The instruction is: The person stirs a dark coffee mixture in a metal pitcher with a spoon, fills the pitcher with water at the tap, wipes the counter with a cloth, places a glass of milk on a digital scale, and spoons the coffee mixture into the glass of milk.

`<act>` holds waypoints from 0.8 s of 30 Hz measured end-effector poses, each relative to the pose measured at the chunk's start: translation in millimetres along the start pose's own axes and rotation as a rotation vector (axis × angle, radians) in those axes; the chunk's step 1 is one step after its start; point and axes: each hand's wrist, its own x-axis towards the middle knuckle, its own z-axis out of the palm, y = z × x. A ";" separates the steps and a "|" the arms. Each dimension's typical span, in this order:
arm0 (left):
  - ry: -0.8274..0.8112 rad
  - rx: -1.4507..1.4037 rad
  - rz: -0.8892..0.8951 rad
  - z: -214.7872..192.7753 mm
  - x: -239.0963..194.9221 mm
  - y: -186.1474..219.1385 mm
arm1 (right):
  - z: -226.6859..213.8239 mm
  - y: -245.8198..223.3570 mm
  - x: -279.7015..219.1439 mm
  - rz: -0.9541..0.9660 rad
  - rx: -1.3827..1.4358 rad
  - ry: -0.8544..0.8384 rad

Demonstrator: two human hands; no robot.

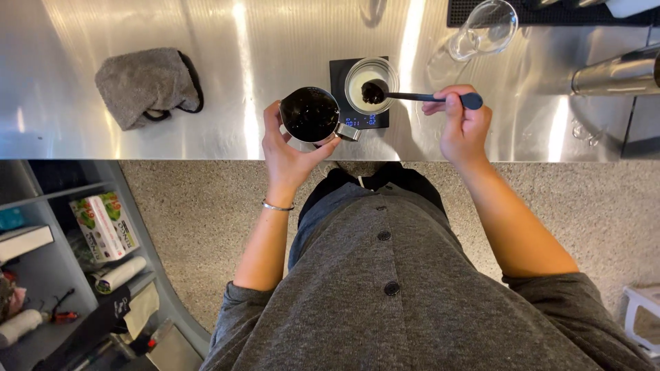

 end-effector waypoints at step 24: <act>0.065 0.006 -0.037 13.5 -10.4 8.1 | -19.3 9.8 23.9 -0.038 0.037 -0.085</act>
